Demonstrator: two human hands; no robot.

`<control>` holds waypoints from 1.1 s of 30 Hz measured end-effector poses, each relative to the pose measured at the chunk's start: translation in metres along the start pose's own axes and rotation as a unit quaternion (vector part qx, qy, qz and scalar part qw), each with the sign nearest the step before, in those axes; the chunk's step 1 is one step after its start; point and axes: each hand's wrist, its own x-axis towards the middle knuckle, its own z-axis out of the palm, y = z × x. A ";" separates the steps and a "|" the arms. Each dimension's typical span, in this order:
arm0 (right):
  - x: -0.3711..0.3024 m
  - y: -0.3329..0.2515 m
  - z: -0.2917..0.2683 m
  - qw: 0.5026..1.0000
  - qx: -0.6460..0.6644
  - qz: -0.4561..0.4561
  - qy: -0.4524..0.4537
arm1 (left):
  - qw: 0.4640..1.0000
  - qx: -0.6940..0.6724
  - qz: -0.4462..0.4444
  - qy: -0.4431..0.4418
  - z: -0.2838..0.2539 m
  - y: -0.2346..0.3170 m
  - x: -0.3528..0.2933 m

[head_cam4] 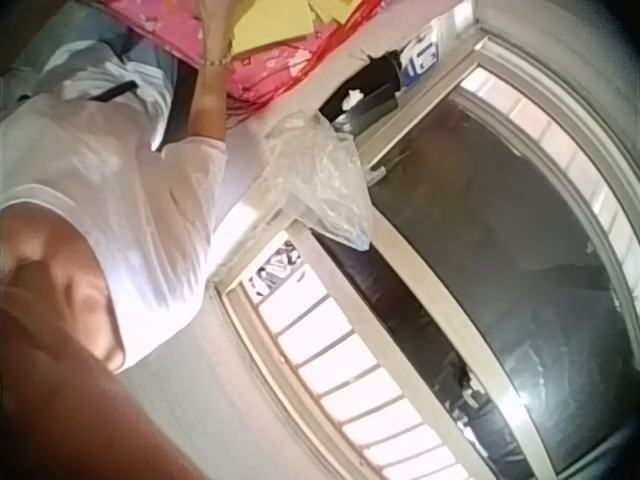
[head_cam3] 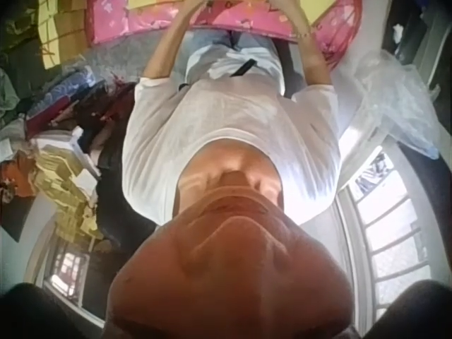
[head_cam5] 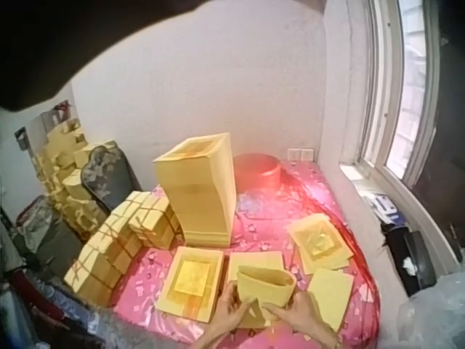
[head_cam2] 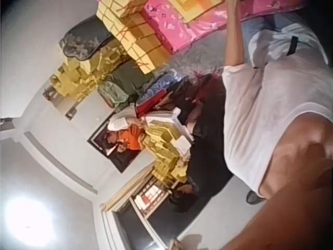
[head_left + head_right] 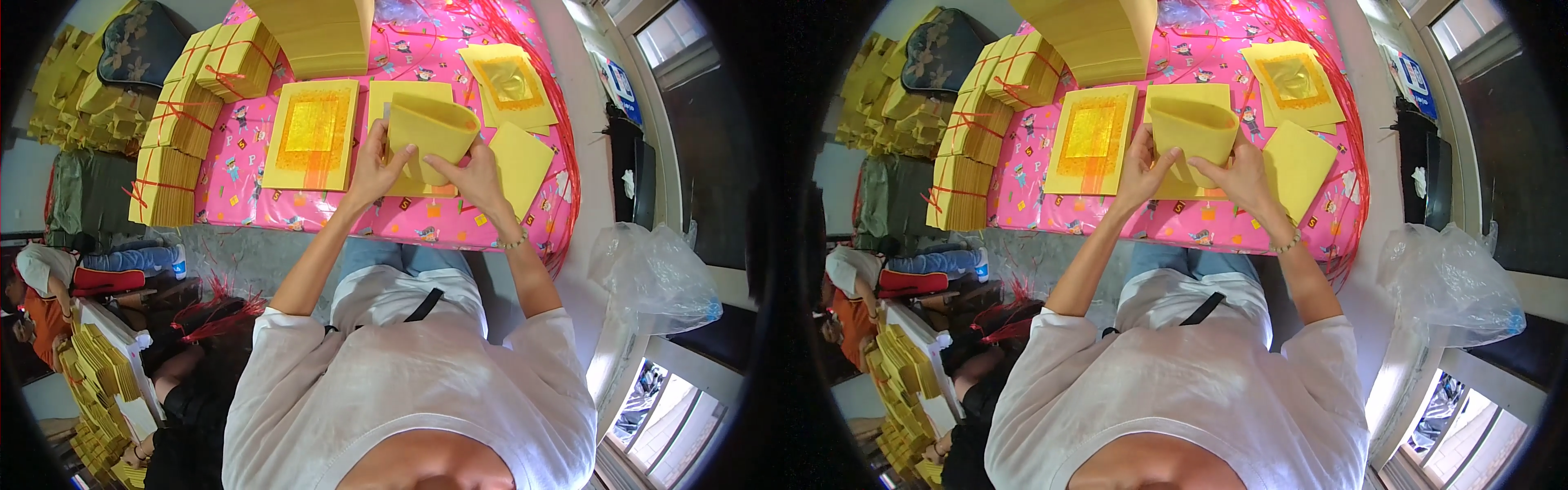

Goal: Bundling stacks of joss paper using red string.

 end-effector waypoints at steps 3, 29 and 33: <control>0.004 -0.002 -0.001 0.995 0.086 0.042 0.019 | 0.999 -0.016 -0.031 -0.006 0.002 0.017 0.009; 0.008 0.016 -0.034 0.958 0.248 0.141 -0.021 | 0.944 -0.119 -0.291 -0.097 0.028 0.047 0.036; 0.008 0.015 -0.035 0.958 0.241 0.153 -0.029 | 0.953 -0.107 -0.264 -0.101 0.029 0.038 0.037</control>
